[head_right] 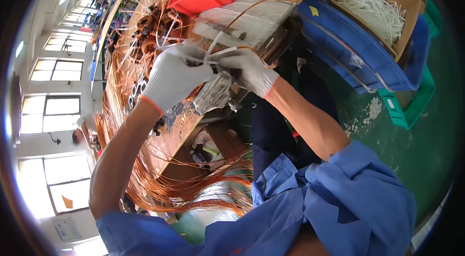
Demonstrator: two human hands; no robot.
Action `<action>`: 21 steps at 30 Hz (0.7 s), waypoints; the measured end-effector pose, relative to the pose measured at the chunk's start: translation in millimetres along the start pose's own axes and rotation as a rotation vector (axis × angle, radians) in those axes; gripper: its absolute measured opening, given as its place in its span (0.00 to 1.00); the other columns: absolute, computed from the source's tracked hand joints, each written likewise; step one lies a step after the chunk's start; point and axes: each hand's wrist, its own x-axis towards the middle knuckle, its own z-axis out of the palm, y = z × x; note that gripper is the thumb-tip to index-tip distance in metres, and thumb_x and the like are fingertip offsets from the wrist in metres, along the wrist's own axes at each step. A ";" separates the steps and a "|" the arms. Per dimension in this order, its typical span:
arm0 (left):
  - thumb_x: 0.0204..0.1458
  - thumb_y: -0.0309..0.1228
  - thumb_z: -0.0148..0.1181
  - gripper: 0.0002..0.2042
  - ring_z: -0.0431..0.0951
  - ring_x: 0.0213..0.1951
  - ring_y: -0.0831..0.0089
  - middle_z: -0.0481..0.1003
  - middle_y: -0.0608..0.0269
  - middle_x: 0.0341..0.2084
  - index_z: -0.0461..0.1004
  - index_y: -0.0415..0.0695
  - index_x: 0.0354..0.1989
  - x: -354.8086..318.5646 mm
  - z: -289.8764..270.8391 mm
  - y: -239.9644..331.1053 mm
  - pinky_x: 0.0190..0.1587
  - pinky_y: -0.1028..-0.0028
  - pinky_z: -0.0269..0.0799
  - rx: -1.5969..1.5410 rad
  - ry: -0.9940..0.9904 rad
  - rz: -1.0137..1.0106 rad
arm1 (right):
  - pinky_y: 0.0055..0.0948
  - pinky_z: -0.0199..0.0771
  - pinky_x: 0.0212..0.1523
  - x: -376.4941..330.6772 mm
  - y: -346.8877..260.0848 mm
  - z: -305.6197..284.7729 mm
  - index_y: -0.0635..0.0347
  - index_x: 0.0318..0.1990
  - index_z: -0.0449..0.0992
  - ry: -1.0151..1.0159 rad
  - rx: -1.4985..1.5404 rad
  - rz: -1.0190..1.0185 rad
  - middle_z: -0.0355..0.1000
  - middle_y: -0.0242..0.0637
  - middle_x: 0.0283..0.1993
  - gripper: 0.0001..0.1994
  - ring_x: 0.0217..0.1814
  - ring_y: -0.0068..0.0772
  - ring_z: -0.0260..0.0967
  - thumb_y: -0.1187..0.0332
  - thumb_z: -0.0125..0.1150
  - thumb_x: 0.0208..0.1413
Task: Manually winding copper wire into stator cores and securing them with tools on a factory workbench.
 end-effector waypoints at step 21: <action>0.62 0.33 0.60 0.15 0.81 0.41 0.69 0.84 0.53 0.39 0.82 0.38 0.52 24.1 -10.2 -4.4 0.49 0.68 0.76 -0.138 -0.298 0.150 | 0.43 0.80 0.44 -86.1 -41.6 47.2 0.56 0.39 0.83 -0.131 -1.470 -0.968 0.79 0.40 0.39 0.05 0.44 0.47 0.80 0.67 0.68 0.60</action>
